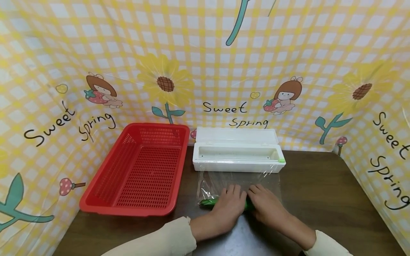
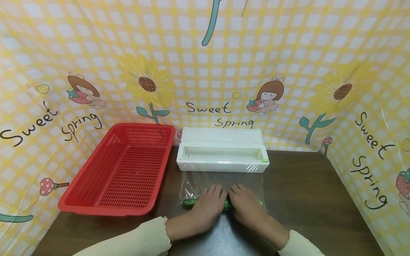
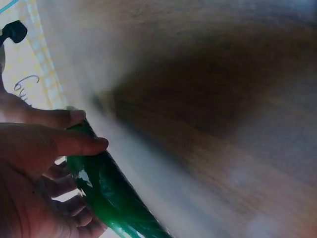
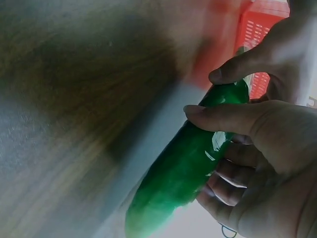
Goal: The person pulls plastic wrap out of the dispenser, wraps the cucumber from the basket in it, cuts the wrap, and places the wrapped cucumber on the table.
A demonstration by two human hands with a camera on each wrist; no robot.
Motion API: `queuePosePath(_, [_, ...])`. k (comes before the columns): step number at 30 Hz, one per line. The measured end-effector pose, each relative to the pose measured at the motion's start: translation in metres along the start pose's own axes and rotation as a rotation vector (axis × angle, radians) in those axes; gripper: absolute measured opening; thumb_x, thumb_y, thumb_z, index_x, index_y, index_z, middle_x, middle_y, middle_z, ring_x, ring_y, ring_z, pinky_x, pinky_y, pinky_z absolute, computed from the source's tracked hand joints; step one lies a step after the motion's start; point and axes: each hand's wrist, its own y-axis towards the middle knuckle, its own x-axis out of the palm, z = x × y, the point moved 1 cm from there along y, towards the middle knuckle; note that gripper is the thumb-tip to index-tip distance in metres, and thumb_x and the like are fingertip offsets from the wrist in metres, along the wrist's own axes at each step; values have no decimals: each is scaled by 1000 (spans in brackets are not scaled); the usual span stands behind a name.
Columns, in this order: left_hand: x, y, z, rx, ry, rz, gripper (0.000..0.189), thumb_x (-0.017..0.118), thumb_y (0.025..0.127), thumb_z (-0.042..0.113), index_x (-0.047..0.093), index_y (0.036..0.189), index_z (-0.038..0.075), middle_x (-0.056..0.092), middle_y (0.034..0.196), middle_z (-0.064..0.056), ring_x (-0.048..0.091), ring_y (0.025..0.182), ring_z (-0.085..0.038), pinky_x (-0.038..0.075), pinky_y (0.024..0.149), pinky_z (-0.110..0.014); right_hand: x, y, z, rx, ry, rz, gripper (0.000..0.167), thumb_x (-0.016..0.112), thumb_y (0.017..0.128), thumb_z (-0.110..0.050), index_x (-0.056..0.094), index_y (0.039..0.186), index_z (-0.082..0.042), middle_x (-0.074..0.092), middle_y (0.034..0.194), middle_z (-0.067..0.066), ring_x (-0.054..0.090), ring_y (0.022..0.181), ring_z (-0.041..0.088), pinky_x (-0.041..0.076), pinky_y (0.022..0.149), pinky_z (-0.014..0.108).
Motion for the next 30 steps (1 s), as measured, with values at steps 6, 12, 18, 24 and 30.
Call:
queuePosePath(6, [-4,6,-5,-63,-108,-59,41,84,67,12,63,103,11,59,96,-3,53,86,-19,45,70,-27,2,-1,-1,4,25,26,47,91,67,-10,65,106,-1,63,102,8,59,98,26,54,88,46])
queuePosePath(12, [-4,12,-11,-103,-253,-123,46,88,67,15,62,104,10,60,97,-6,57,87,-21,49,70,-30,7,-4,0,77,61,38,56,94,68,-25,65,112,-6,60,108,5,54,102,24,49,85,47])
queuePosePath(18, [-7,14,-17,-127,-370,-176,47,86,67,12,63,108,8,60,99,-7,57,88,-23,49,72,-31,16,-6,1,52,-15,152,70,95,61,-29,62,117,-6,57,112,8,53,107,29,48,90,48])
queuePosePath(24, [-14,19,-20,-170,-463,-246,47,84,67,7,64,109,7,60,101,-5,56,91,-21,51,79,-32,20,-8,-2,-71,-103,238,54,88,68,-20,60,112,-5,58,104,6,56,99,26,52,86,43])
queuePosePath(30, [-16,16,-13,-121,-297,-180,54,85,69,15,62,117,7,63,107,-6,60,101,-22,53,90,-35,12,-6,-5,-17,-68,171,50,87,71,-11,64,114,-1,64,105,7,59,102,25,54,88,44])
